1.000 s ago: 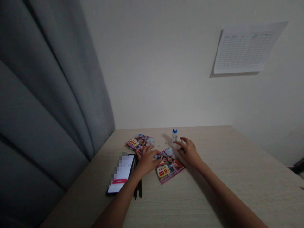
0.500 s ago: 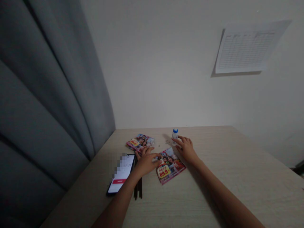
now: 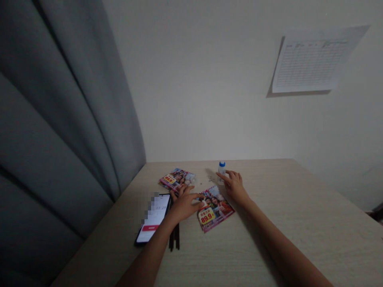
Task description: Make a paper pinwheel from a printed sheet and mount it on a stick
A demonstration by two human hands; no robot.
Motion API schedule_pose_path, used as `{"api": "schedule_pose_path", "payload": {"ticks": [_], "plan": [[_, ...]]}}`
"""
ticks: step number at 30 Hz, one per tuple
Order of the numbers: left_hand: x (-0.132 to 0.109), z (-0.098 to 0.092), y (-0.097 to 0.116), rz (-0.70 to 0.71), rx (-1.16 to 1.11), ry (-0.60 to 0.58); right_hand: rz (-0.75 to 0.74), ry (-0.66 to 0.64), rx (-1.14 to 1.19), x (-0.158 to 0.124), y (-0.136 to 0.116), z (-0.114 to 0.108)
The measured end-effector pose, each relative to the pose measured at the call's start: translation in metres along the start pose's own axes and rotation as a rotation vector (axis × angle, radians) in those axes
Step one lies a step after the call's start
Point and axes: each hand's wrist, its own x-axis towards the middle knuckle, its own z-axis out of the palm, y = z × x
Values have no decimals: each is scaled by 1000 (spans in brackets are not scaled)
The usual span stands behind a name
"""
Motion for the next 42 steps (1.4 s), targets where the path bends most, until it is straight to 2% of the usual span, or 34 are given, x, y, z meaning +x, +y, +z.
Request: {"api": "schedule_pose_path", "payload": {"ticks": [5,12,20,30,35,42], "plan": [[0,0,0,-7,3,1,-12,60,83,-1,1,-15],[0,-1,1,-16,7,-16,-14,-2,129,-13,-15,-28],[1,0,0,-13,-19,-14,28,-33,172,-21,-27,-22],[0,1,1,-25,0,-10,93,23,318,-24,-33,-18],[-1,2,0,-15,-7,12,121,-35,387,-26,-45,-18],[-3,0,0,-7,-8,12,78,-82,353,-26,-55,-19]]}}
